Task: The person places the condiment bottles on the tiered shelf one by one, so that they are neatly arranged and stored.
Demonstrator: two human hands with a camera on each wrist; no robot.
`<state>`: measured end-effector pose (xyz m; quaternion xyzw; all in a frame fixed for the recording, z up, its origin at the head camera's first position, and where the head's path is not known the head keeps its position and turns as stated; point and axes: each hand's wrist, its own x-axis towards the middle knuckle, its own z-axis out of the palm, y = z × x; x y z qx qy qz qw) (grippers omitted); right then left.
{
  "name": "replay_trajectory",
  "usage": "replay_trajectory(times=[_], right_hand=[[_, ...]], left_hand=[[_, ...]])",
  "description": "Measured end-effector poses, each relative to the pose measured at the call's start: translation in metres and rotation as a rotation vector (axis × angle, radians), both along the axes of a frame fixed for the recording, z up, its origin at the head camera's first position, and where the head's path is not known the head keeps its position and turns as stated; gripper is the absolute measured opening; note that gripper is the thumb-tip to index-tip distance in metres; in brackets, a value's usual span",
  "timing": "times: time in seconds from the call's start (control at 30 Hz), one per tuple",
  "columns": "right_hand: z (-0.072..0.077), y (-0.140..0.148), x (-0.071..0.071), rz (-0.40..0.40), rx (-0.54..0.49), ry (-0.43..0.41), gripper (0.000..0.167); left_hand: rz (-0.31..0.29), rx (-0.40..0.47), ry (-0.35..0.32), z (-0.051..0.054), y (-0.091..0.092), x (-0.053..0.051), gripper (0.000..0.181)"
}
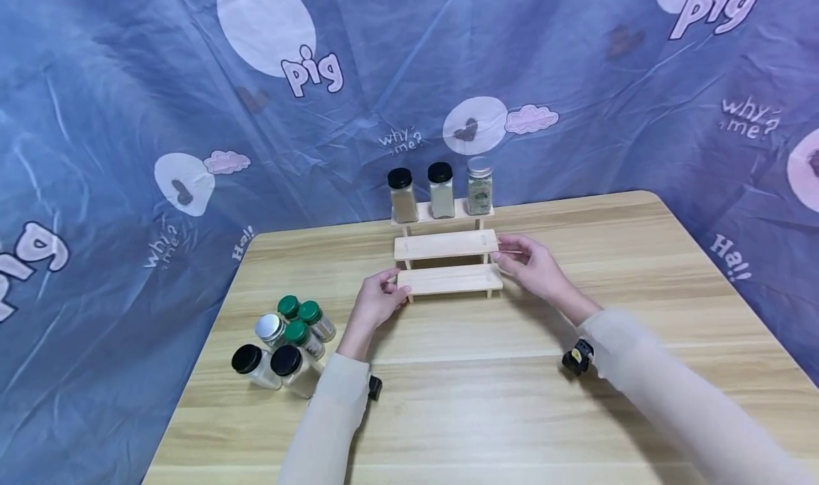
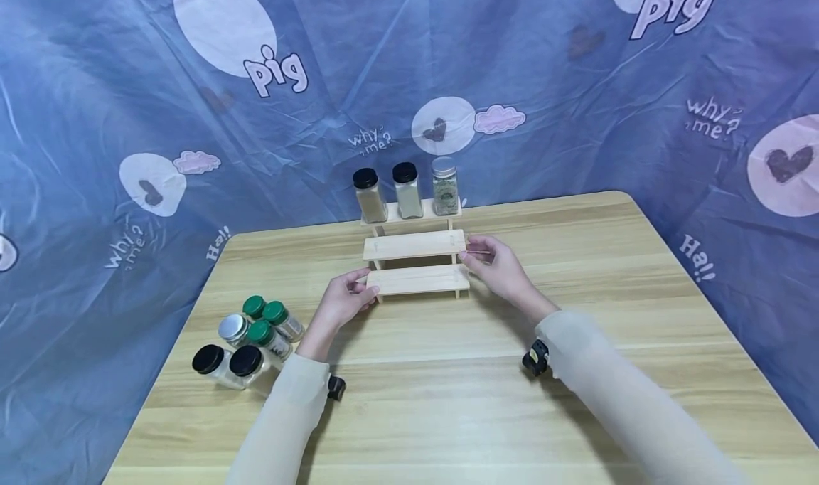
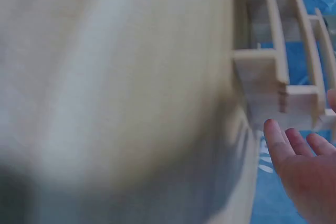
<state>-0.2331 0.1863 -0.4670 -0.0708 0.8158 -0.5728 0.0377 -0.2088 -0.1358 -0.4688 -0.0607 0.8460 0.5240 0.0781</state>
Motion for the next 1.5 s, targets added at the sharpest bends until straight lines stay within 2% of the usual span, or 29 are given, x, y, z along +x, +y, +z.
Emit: replay_trajectory(times=[0.2,0.4,0.57,0.7,0.83,0.97,1.13,1.3,1.37,1.5], right_hand=[[-0.017,-0.012,0.013,0.003,0.031,-0.045,0.055],[-0.028,-0.015,0.024,-0.021,0.037,-0.061,0.050],[-0.035,-0.018,0.028,-0.043,0.000,-0.064,0.049],[-0.039,-0.020,0.029,-0.038,-0.077,-0.109,0.052],[-0.038,-0.018,0.028,-0.025,-0.128,-0.137,0.054],[-0.035,-0.015,0.026,-0.024,-0.126,-0.146,0.055],[-0.030,-0.012,0.024,-0.023,-0.118,-0.157,0.056],[-0.030,-0.012,0.023,-0.009,-0.154,-0.149,0.057],[-0.031,-0.012,0.023,0.000,-0.183,-0.152,0.057],[-0.033,-0.011,0.022,0.025,-0.252,-0.176,0.058]], left_hand=[[-0.013,-0.036,0.016,0.000,-0.002,0.002,0.057],[-0.057,-0.103,0.034,-0.009,0.002,0.009,0.058],[-0.093,-0.208,0.035,-0.012,0.001,0.017,0.058],[-0.089,-0.279,0.055,-0.009,-0.001,0.025,0.062],[-0.084,-0.359,0.113,0.004,-0.003,0.034,0.063],[-0.105,-0.393,0.166,0.025,-0.004,0.044,0.061],[-0.148,-0.275,0.190,0.056,-0.014,0.063,0.055],[-0.143,-0.143,0.271,0.080,-0.037,0.087,0.046],[-0.126,-0.121,0.321,0.087,-0.050,0.096,0.045],[-0.030,-0.097,0.441,0.093,-0.080,0.116,0.040]])
